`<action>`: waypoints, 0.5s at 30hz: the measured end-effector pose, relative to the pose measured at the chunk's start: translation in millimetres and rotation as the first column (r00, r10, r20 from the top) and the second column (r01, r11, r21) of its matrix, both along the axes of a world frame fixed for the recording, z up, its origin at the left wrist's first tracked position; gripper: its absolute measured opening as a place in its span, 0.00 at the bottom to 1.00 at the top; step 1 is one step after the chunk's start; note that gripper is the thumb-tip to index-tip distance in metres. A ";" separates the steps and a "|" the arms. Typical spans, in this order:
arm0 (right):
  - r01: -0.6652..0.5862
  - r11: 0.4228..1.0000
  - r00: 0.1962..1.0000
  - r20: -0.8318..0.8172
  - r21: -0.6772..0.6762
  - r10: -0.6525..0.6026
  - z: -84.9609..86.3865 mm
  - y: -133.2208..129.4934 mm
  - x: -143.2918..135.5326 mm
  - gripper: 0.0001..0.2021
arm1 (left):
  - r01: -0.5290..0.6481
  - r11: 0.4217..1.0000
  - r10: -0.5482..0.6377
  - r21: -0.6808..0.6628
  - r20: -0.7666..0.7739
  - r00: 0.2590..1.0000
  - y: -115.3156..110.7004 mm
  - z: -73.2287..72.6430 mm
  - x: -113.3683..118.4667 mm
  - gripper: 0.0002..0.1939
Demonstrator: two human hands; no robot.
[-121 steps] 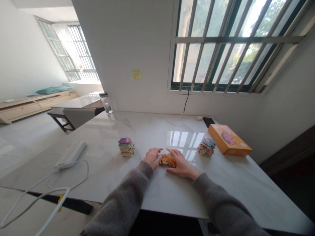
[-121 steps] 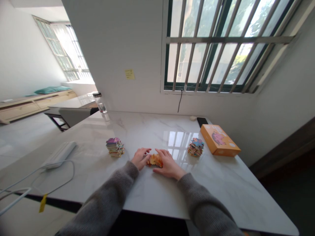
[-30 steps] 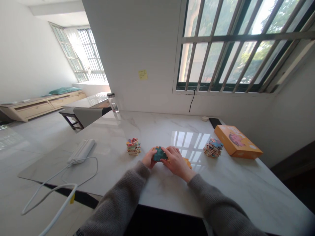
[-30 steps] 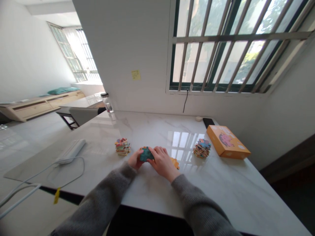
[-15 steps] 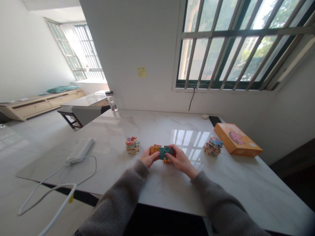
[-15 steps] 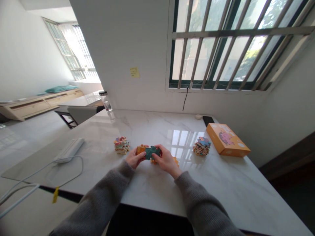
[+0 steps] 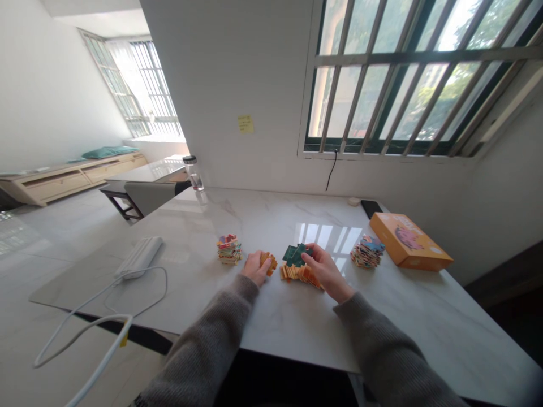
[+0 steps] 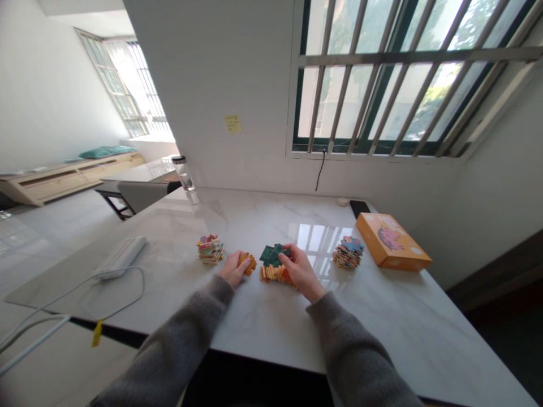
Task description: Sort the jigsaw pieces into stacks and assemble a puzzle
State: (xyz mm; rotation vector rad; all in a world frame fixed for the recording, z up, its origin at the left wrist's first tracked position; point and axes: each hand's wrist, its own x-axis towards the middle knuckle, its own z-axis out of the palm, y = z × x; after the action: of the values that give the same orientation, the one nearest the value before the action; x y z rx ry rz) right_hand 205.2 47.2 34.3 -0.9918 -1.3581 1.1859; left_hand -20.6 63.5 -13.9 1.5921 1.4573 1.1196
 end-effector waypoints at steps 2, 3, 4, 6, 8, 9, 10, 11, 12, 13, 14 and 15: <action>0.022 1.000 1.000 0.011 0.006 -0.022 -0.1 0.1 2.9 0.15 | -0.060 0.998 0.063 0.019 -0.344 0.937 -2.4 3.2 1.1 0.09; 0.026 1.000 1.000 0.013 0.005 -0.027 -0.6 0.1 3.4 0.15 | -0.076 0.997 0.080 0.027 -0.478 0.875 -3.8 5.2 2.3 0.10; 0.028 1.000 0.999 0.017 0.004 -0.028 -1.4 0.1 3.4 0.15 | -0.090 0.995 0.094 0.037 -0.584 0.806 -5.2 7.2 3.5 0.11; 0.031 1.000 0.999 0.029 0.005 -0.031 -3.1 -0.1 2.3 0.16 | -0.108 0.993 0.117 0.056 -0.681 0.723 -7.8 10.6 5.8 0.13; 0.029 1.000 0.999 0.040 0.006 -0.030 -4.2 -0.7 0.5 0.16 | -0.107 0.991 0.135 0.083 -0.716 0.685 -10.1 13.1 7.2 0.15; 0.025 1.000 0.999 0.041 0.003 -0.025 -4.4 -1.2 -0.5 0.16 | -0.093 0.990 0.143 0.109 -0.720 0.679 -11.2 14.1 7.6 0.16; 0.018 1.000 0.999 0.037 -0.002 -0.018 -4.5 -1.9 -1.5 0.16 | -0.066 0.987 0.152 0.149 -0.699 0.699 -12.5 15.3 8.0 0.17; 0.012 1.000 0.999 0.029 -0.007 -0.012 -4.3 -2.7 -2.4 0.16 | -0.028 0.979 0.155 0.202 -0.647 0.747 -14.0 16.7 8.6 0.18; 0.003 1.000 1.000 0.019 -0.012 -0.003 -4.1 -3.6 -3.3 0.16 | 0.013 0.965 0.143 0.262 -0.565 0.813 -15.9 18.4 9.5 0.18; -0.011 1.000 1.000 0.007 -0.017 0.012 -3.7 -4.6 -4.2 0.16 | 0.054 0.948 0.101 0.314 -0.457 0.883 -18.1 20.4 10.8 0.17; -0.028 0.999 1.000 -0.004 -0.021 0.028 -3.4 -5.7 -5.0 0.16 | 0.102 0.934 0.023 0.343 -0.342 0.939 -20.5 22.5 12.7 0.17; -0.048 0.999 0.999 -0.013 -0.022 0.048 -3.1 -6.7 -5.6 0.16 | 0.152 0.924 -0.071 0.351 -0.234 0.970 -23.0 24.5 14.9 0.17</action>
State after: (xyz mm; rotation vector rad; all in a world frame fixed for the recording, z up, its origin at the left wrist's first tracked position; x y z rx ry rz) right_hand 199.6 40.5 31.2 -0.9712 -1.3686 1.2439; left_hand -5.7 40.4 10.6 2.0898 1.3231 1.2345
